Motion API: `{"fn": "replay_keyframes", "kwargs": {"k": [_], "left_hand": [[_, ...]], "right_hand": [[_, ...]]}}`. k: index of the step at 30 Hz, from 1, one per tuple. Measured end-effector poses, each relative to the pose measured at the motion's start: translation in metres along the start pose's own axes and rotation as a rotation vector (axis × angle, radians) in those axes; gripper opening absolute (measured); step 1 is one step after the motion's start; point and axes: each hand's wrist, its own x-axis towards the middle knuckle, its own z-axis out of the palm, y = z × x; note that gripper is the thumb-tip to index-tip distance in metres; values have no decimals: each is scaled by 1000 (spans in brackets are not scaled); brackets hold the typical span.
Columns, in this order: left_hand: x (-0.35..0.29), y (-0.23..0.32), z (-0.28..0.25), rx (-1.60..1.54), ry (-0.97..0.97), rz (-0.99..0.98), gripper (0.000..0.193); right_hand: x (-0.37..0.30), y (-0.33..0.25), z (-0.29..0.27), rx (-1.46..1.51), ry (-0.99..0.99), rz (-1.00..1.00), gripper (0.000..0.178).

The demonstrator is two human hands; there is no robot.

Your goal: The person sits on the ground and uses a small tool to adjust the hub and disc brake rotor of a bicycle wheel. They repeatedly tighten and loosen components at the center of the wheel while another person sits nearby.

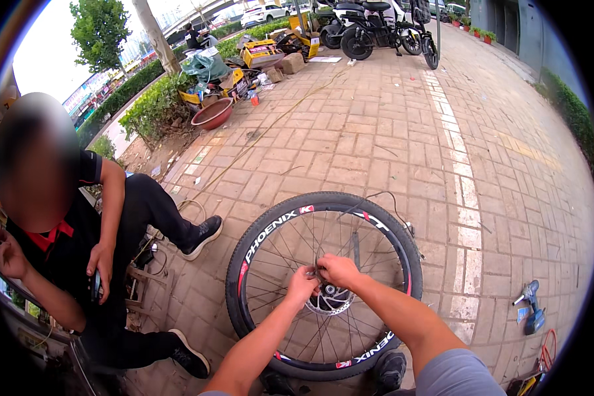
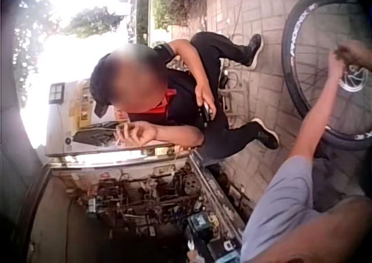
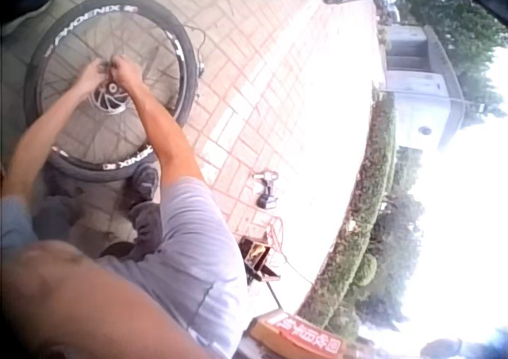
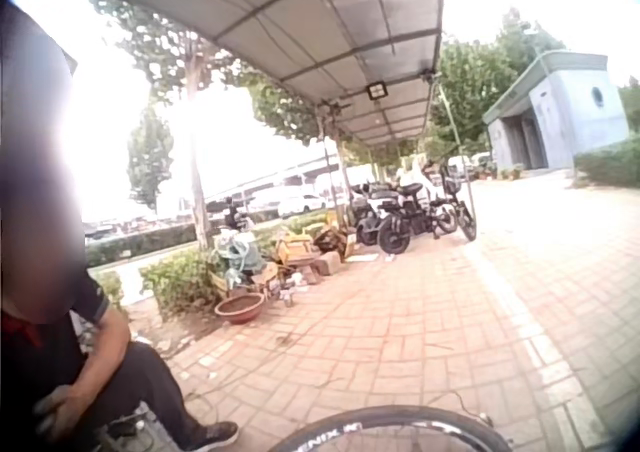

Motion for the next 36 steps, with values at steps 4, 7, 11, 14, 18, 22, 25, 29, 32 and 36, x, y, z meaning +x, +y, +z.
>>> {"fn": "replay_keyframes", "kwargs": {"k": [4, 7, 11, 14, 18, 22, 25, 29, 32, 36], "left_hand": [[-8, -7, -7, 65, 40, -14, 40], [-21, -23, -15, 45, 23, 15, 42], [-49, -28, -16, 21, -48, 75, 38], [-61, -52, -12, 0, -64, 150, 27], [-71, -54, 12, 209, -4, 363, 20], [-84, -46, 26, 477, -30, 394, 16], [-82, -47, 29, 486, 4, 514, 14], [-81, -46, 20, 374, 31, 488, 11], [-57, -36, -3, 200, 158, 374, 9], [-13, 13, -14, -110, 75, 90, 25]], "right_hand": [[3, -9, -12, -4, -27, 122, 20], [-3, -20, -40, -13, -129, 167, 23], [-40, -20, -54, 20, -322, 64, 25], [-76, -22, -39, 208, -305, 154, 24], [-92, -12, 3, 798, -111, 634, 26], [-84, -25, 3, 1287, -143, 1059, 14], [-82, -18, 9, 1307, -113, 1097, 11], [-70, 4, 6, 1164, 48, 1072, 10], [-33, 11, -6, 778, 59, 811, 19], [18, 15, -2, 460, -139, 491, 22]]}}
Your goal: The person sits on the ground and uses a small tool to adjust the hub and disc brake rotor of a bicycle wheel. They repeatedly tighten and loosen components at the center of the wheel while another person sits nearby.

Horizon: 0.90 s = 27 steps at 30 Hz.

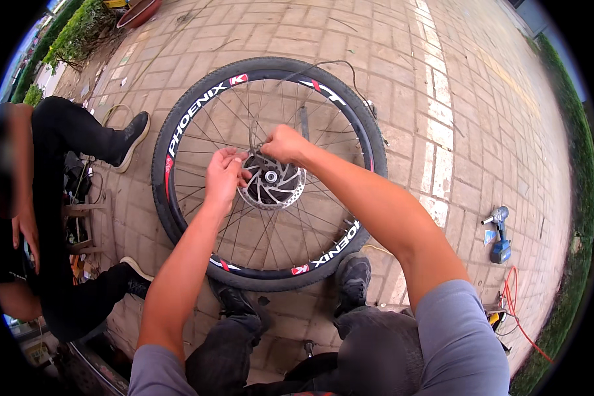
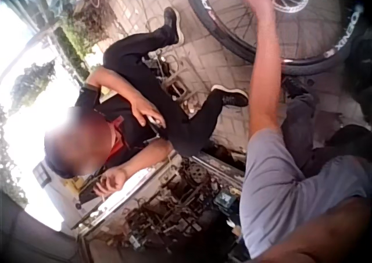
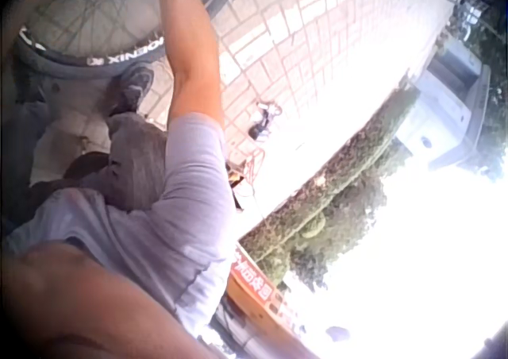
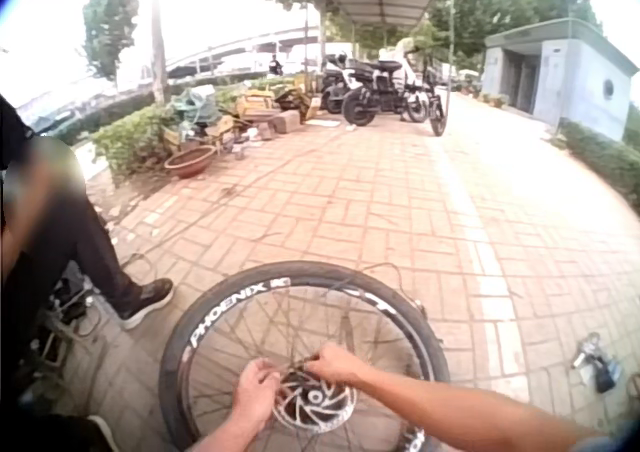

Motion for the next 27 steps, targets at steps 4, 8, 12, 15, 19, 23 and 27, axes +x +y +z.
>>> {"fn": "replay_keyframes", "kwargs": {"k": [4, 8, 12, 15, 19, 23, 27], "left_hand": [[17, 13, 2, -14, -128, -210, 33], [17, 7, 3, 33, -218, -261, 36], [21, 2, 2, 31, -182, -193, 39], [16, -2, -1, 54, -144, -154, 39], [-27, -7, -15, 7, -134, -126, 36], [-72, -45, -13, 102, -266, 113, 30], [-100, -42, 24, 392, -347, 426, 17]], "right_hand": [[16, -19, -3, 57, -229, 208, 23], [8, -12, -4, -4, -170, -159, 21], [7, -13, -4, -80, -158, -285, 23], [4, -9, -3, -140, -28, -292, 25], [-37, -8, -9, -116, 49, -61, 30], [-101, 0, 4, 259, -247, 458, 31], [-112, 21, 23, 853, -248, 568, 20]]}}
